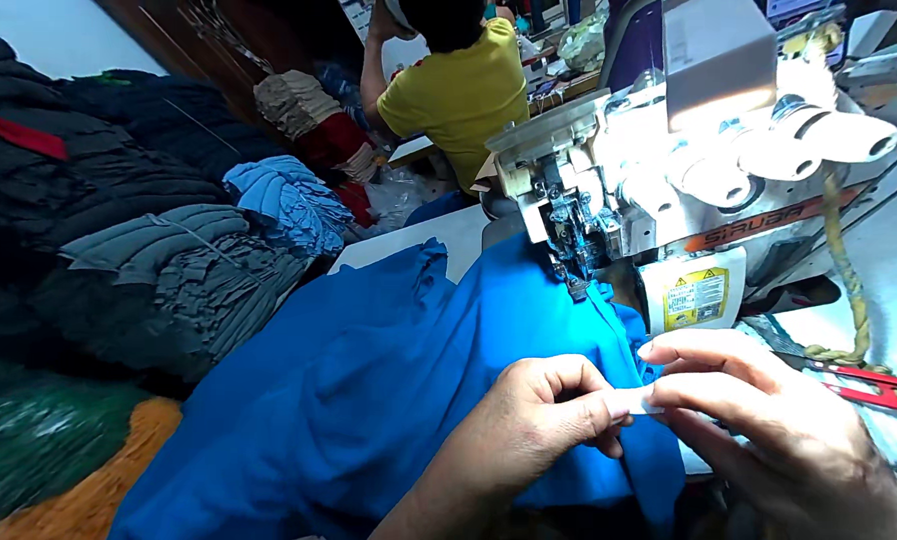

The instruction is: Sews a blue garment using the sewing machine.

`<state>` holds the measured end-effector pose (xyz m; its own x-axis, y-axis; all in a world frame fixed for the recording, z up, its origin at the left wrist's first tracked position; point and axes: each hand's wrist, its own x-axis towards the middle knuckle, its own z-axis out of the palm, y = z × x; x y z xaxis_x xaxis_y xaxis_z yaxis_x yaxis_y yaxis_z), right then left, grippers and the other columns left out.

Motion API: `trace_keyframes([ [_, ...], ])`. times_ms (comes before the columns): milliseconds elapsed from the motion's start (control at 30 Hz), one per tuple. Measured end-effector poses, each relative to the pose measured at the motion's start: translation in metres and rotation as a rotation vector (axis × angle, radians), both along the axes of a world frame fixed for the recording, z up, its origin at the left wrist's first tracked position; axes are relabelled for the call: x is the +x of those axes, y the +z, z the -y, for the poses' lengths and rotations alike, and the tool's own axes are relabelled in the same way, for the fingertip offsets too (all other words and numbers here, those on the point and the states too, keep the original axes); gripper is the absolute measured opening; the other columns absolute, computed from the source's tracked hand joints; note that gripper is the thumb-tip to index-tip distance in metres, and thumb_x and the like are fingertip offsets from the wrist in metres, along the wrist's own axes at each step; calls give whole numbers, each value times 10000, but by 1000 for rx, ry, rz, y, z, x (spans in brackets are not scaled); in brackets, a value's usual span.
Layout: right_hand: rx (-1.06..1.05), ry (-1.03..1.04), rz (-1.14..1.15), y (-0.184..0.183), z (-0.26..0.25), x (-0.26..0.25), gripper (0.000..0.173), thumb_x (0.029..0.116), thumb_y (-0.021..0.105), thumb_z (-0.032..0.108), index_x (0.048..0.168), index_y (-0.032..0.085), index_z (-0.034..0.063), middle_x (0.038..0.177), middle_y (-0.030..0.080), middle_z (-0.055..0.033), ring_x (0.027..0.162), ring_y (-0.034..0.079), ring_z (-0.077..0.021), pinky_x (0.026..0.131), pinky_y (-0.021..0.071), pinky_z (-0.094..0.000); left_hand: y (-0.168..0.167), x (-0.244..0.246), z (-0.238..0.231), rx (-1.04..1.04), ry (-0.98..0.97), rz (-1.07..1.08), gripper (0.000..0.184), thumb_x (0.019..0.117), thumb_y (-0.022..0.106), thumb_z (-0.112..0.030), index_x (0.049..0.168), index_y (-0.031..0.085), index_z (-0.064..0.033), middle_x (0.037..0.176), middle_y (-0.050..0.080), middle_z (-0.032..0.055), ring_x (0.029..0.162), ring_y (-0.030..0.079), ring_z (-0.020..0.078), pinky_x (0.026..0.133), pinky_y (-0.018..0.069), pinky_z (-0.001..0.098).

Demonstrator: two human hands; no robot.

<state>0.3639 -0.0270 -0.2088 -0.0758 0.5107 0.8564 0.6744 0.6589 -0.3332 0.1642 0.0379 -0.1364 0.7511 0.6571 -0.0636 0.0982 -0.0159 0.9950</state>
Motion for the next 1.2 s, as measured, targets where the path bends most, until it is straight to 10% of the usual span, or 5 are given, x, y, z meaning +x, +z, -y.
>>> trace_keyframes([
  [433,-9,35,-97,-1,-3,-2,125,1024,612,216,956,693,150,1069,667,31,979,614,41,773,484,-70,-6,-12,0,63,45,29,292,1060,463,-137,971,737,-89,809,718,-66,774,702,18,740,588,179],
  [767,56,-22,0,-3,2,-6,122,1044,577,204,1008,681,152,1070,683,3,1066,628,-22,905,495,-134,-7,-3,5,161,80,5,75,935,719,-182,900,725,-116,789,698,-76,751,676,-14,727,567,148],
  [1200,-246,149,-189,-1,12,6,243,1003,635,323,1124,719,130,1000,717,43,937,622,74,811,492,-67,-12,-6,4,559,107,-122,130,955,656,-185,918,744,-98,860,669,-67,799,630,-57,721,520,86],
])
